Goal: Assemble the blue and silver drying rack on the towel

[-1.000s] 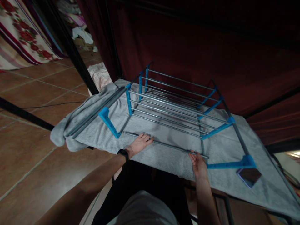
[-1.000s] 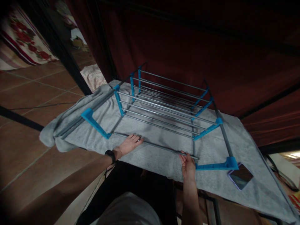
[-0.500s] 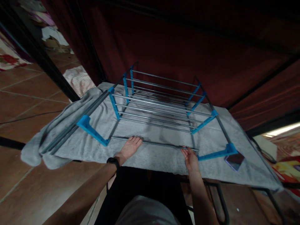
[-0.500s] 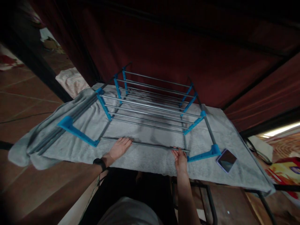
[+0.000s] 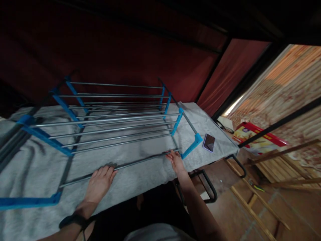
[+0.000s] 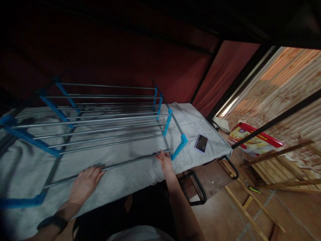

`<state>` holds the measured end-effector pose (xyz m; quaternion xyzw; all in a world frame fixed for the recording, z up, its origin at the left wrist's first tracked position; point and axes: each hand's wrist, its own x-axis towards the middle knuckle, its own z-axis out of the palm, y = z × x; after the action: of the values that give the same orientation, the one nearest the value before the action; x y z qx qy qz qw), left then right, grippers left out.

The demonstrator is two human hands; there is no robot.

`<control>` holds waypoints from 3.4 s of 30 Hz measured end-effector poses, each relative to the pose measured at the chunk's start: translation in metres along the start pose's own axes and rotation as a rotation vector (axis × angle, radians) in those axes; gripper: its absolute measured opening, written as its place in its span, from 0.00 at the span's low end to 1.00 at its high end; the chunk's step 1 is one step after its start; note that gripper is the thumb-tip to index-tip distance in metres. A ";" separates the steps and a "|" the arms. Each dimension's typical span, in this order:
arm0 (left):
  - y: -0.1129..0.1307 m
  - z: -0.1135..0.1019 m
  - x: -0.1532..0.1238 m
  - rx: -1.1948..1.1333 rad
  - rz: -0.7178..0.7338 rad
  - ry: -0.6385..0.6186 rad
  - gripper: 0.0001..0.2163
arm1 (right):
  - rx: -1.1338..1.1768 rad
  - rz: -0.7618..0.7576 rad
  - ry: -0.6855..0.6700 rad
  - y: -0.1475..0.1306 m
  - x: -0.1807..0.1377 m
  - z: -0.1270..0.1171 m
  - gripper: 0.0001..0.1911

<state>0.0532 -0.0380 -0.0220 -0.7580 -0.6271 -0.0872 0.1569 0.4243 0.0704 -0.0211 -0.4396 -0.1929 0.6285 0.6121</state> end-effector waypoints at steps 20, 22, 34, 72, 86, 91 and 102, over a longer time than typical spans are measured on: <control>-0.006 0.004 0.003 -0.135 -0.013 0.028 0.21 | 0.024 0.001 -0.047 0.001 0.001 -0.002 0.14; -0.006 0.003 0.003 -0.115 0.001 0.034 0.21 | 0.026 0.002 -0.046 0.000 0.001 -0.002 0.14; -0.006 0.000 0.000 -0.104 0.000 0.029 0.20 | 0.016 -0.004 -0.026 -0.001 0.000 0.000 0.12; -0.002 -0.007 -0.002 -0.073 -0.112 0.022 0.17 | -0.004 0.018 -0.057 -0.007 -0.006 -0.006 0.09; 0.015 -0.021 -0.006 -0.097 -0.169 -0.044 0.16 | 0.020 0.148 -0.040 0.003 0.017 -0.026 0.05; 0.017 -0.022 -0.006 -0.145 -0.214 -0.034 0.17 | 0.011 0.118 0.000 0.007 0.026 -0.030 0.07; 0.024 -0.029 -0.001 -0.491 -0.380 0.103 0.21 | 0.059 0.028 -0.035 0.012 0.025 -0.028 0.06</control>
<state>0.0787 -0.0526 0.0018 -0.6371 -0.7089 -0.3020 -0.0184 0.4427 0.0835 -0.0536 -0.4130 -0.1789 0.6501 0.6122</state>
